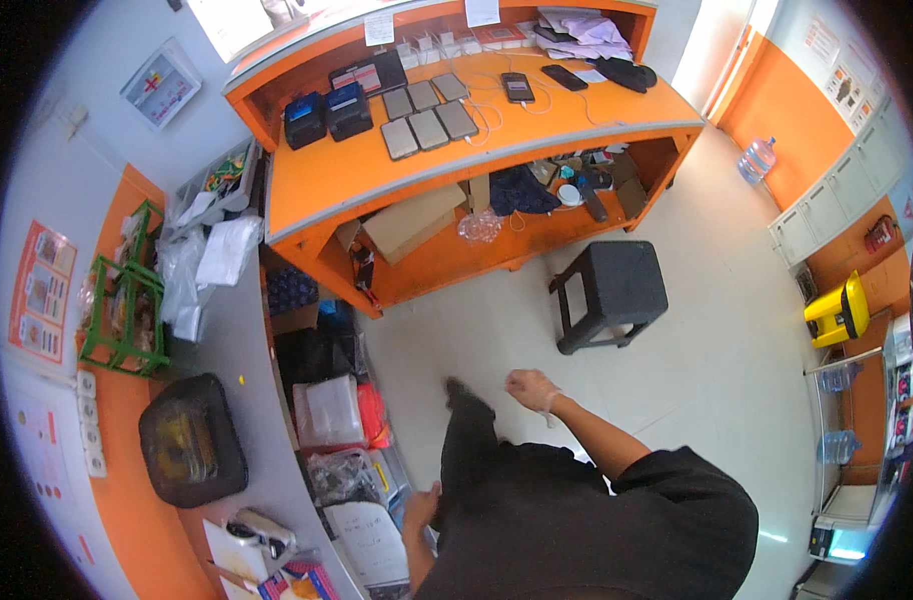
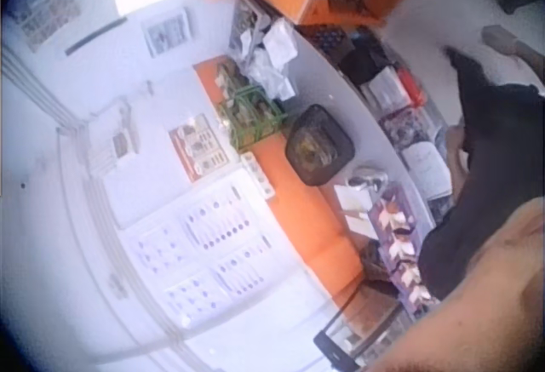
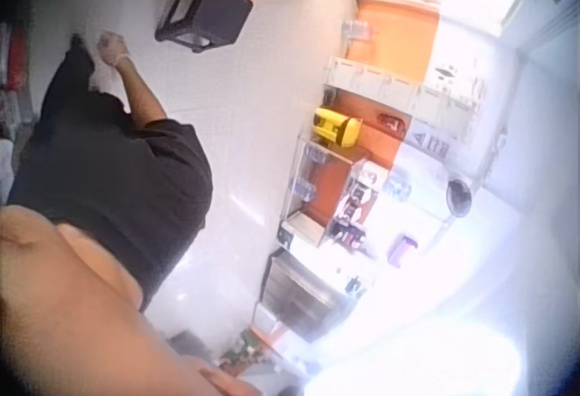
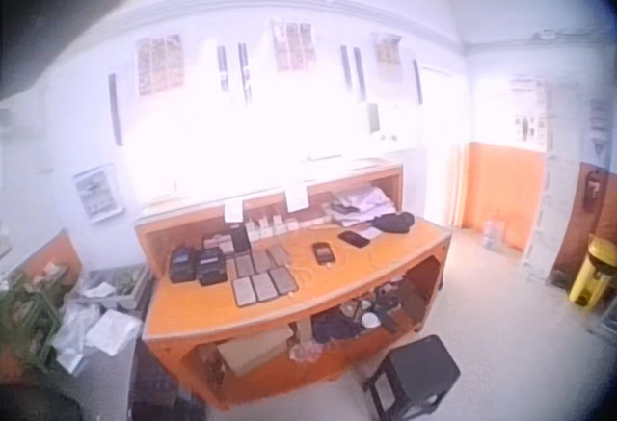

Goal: The person assembles multiple food boxes by placing bread, fried chicken, and scrambled eggs into each container. They retrieve items from a warmer and storage bins, then add greens and egg portions using a spoon before arranging the completed boxes on the counter.

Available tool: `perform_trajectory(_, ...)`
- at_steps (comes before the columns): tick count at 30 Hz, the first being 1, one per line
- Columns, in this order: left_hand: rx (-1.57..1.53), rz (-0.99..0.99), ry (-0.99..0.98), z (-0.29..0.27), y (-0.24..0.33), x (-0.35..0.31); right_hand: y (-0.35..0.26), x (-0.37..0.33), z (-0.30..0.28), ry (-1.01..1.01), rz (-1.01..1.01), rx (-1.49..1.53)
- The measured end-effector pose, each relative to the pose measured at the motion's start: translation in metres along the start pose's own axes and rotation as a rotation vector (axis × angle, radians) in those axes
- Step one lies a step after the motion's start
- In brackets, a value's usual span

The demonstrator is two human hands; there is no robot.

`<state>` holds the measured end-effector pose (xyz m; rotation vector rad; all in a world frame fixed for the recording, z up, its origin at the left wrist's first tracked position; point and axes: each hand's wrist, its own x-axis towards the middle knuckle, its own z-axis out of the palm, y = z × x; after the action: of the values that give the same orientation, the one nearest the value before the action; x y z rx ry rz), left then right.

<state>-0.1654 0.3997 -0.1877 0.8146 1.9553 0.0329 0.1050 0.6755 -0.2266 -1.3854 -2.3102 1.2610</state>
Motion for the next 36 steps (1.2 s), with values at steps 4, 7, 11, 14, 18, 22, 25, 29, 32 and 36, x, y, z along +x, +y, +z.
perform_trajectory(4, 0.158, 0.431, 0.299, -0.098, 0.118, 0.097, 0.129, 0.04, -0.017, 0.061, 0.374, 0.024)
perform_trajectory(7, 0.008, 0.864, 0.55, -0.163, 0.252, 0.179, 0.246, 0.029, -0.016, -0.093, 0.651, -0.251)
perform_trajectory(11, 0.139, 1.192, 0.738, -0.228, 0.479, 0.238, 0.299, -0.008, -0.043, 0.017, 0.793, -0.191)
perform_trajectory(14, 0.311, 1.292, 0.787, -0.245, 0.634, 0.285, 0.263, 0.014, -0.081, 0.289, 1.185, 0.683)
perform_trajectory(18, 0.469, 1.213, 0.757, -0.242, 0.789, 0.364, 0.277, 0.044, -0.092, -0.123, 0.817, -0.365)
perform_trajectory(22, 0.522, 0.973, 0.672, -0.242, 0.851, 0.414, 0.352, 0.08, -0.074, -0.054, 0.728, -0.206)
perform_trajectory(25, 0.563, 0.976, 0.696, -0.233, 0.881, 0.446, 0.324, 0.135, -0.153, 0.134, 0.737, 0.268)
perform_trajectory(29, 0.514, 0.948, 0.706, -0.224, 0.879, 0.455, 0.366, 0.176, -0.208, 0.184, 0.543, -0.177)
perform_trajectory(32, 0.413, 1.001, 0.774, -0.223, 0.878, 0.455, 0.393, 0.207, -0.237, 0.369, 0.732, 0.309)
perform_trajectory(36, 0.404, 1.001, 0.806, -0.224, 0.874, 0.449, 0.372, 0.231, -0.28, 0.397, 1.005, 0.707)
